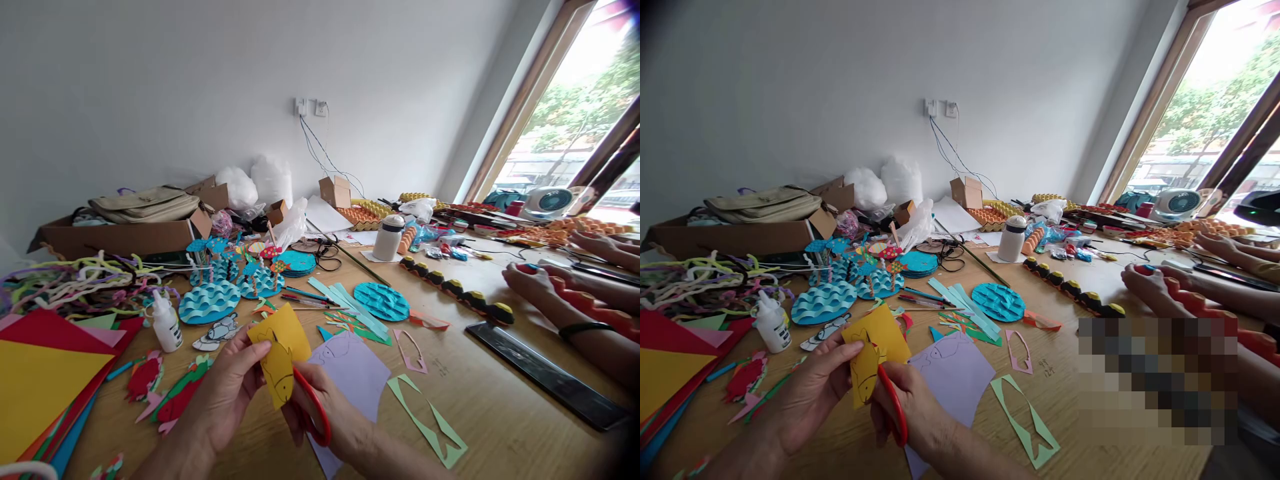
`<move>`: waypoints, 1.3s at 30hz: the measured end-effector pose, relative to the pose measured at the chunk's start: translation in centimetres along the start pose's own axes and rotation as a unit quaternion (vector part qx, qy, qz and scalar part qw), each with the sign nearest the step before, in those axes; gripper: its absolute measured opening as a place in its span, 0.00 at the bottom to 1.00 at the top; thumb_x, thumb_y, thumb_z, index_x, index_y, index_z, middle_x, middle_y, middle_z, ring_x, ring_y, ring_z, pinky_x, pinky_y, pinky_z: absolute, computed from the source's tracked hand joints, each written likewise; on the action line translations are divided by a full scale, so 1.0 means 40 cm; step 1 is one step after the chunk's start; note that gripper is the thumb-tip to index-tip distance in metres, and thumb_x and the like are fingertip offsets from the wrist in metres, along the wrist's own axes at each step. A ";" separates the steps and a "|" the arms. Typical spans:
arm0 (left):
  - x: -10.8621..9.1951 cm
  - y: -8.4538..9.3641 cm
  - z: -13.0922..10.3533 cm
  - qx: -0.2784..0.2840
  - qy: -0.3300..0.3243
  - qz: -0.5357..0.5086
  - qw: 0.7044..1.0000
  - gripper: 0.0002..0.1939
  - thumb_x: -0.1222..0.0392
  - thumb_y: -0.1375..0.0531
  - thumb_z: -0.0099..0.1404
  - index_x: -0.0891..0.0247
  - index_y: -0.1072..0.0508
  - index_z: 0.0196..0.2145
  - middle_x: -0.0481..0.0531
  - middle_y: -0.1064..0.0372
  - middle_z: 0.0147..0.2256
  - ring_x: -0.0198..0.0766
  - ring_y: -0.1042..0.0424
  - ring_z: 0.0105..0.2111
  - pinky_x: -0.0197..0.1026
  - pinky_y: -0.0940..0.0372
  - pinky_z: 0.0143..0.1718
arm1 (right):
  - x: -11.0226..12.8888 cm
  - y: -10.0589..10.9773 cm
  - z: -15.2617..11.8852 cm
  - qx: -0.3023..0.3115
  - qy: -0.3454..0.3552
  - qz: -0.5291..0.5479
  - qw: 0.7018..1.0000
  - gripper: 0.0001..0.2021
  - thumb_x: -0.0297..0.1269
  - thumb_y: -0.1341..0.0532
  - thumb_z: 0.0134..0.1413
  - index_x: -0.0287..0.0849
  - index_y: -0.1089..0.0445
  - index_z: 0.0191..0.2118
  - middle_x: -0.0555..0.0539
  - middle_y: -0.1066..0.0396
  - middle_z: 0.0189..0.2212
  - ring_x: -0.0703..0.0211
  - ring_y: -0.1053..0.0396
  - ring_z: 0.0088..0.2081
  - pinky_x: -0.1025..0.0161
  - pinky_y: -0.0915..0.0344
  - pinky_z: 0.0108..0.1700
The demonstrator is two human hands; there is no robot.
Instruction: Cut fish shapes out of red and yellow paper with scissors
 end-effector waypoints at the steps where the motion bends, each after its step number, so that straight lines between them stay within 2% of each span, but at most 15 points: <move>1: 0.000 -0.002 -0.001 0.002 0.001 -0.002 1.000 0.14 0.66 0.36 0.51 0.62 0.27 0.38 0.48 0.24 0.29 0.35 0.27 0.25 0.36 0.33 0.25 | 0.001 0.000 0.000 0.001 -0.001 -0.002 1.000 0.23 0.60 0.45 0.48 0.42 0.43 0.23 0.55 0.43 0.11 0.69 0.47 0.12 0.70 0.50 0.16; 5: 0.001 -0.006 -0.004 0.005 0.000 -0.019 1.000 0.20 0.67 0.38 0.53 0.60 0.30 0.45 0.50 0.24 0.31 0.38 0.26 0.27 0.39 0.31 0.28 | 0.006 0.000 -0.001 0.003 0.001 -0.008 1.000 0.20 0.55 0.45 0.49 0.42 0.43 0.23 0.56 0.43 0.11 0.69 0.46 0.13 0.70 0.50 0.17; 8: -0.001 -0.005 -0.002 0.001 -0.009 -0.029 1.000 0.20 0.69 0.38 0.55 0.60 0.31 0.46 0.51 0.24 0.33 0.38 0.26 0.29 0.37 0.31 0.28 | 0.001 -0.002 0.000 0.005 -0.002 -0.001 1.000 0.18 0.53 0.45 0.48 0.41 0.43 0.23 0.56 0.43 0.11 0.70 0.45 0.13 0.71 0.51 0.17; 11: 0.000 -0.005 -0.001 -0.012 -0.009 -0.044 0.999 0.19 0.71 0.38 0.54 0.61 0.31 0.44 0.51 0.24 0.33 0.36 0.26 0.28 0.35 0.32 0.26 | -0.005 -0.001 0.002 0.003 -0.003 0.006 1.000 0.17 0.52 0.45 0.48 0.41 0.42 0.24 0.57 0.42 0.11 0.70 0.45 0.13 0.72 0.51 0.17; 15: 0.001 0.009 -0.005 -0.046 -0.014 -0.054 0.997 0.14 0.73 0.37 0.52 0.62 0.28 0.37 0.47 0.25 0.30 0.32 0.27 0.25 0.32 0.33 0.23 | -0.002 -0.003 0.001 0.008 0.009 0.008 1.000 0.17 0.51 0.45 0.49 0.40 0.39 0.26 0.57 0.42 0.12 0.70 0.44 0.14 0.72 0.50 0.17; 18: 0.002 0.004 -0.007 -0.027 -0.018 -0.034 0.999 0.09 0.70 0.37 0.53 0.62 0.27 0.33 0.47 0.25 0.31 0.32 0.28 0.26 0.32 0.33 0.25 | 0.001 -0.002 0.001 0.008 0.017 0.002 1.000 0.19 0.53 0.46 0.50 0.39 0.37 0.28 0.57 0.43 0.12 0.70 0.45 0.14 0.72 0.50 0.17; 26: -0.001 -0.012 -0.001 0.013 -0.031 0.025 0.999 0.07 0.65 0.39 0.56 0.62 0.27 0.35 0.48 0.26 0.31 0.34 0.31 0.28 0.36 0.34 0.30 | -0.005 0.001 0.003 0.005 0.026 -0.001 1.000 0.24 0.59 0.47 0.49 0.38 0.36 0.29 0.57 0.44 0.12 0.70 0.45 0.13 0.72 0.49 0.16; 32: 0.004 0.000 -0.002 -0.001 -0.026 0.041 0.999 0.08 0.65 0.38 0.55 0.62 0.26 0.35 0.48 0.26 0.31 0.32 0.32 0.27 0.33 0.37 0.26 | 0.001 0.001 0.003 0.001 0.024 0.007 1.000 0.23 0.59 0.45 0.47 0.39 0.36 0.27 0.57 0.45 0.11 0.71 0.47 0.13 0.72 0.48 0.15; 39: 0.006 0.002 -0.003 -0.007 -0.015 0.035 0.999 0.10 0.63 0.36 0.52 0.62 0.26 0.35 0.48 0.26 0.31 0.33 0.32 0.28 0.33 0.38 0.26 | -0.017 0.003 0.011 0.012 0.036 0.005 0.999 0.22 0.56 0.46 0.50 0.38 0.35 0.29 0.57 0.43 0.11 0.70 0.46 0.12 0.73 0.50 0.15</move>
Point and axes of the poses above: each hand's wrist, its own z-axis towards the middle knuckle, its own y-axis out of the back of the hand, x = y × z, the point moved 10 cm from there along z, towards the middle knuckle
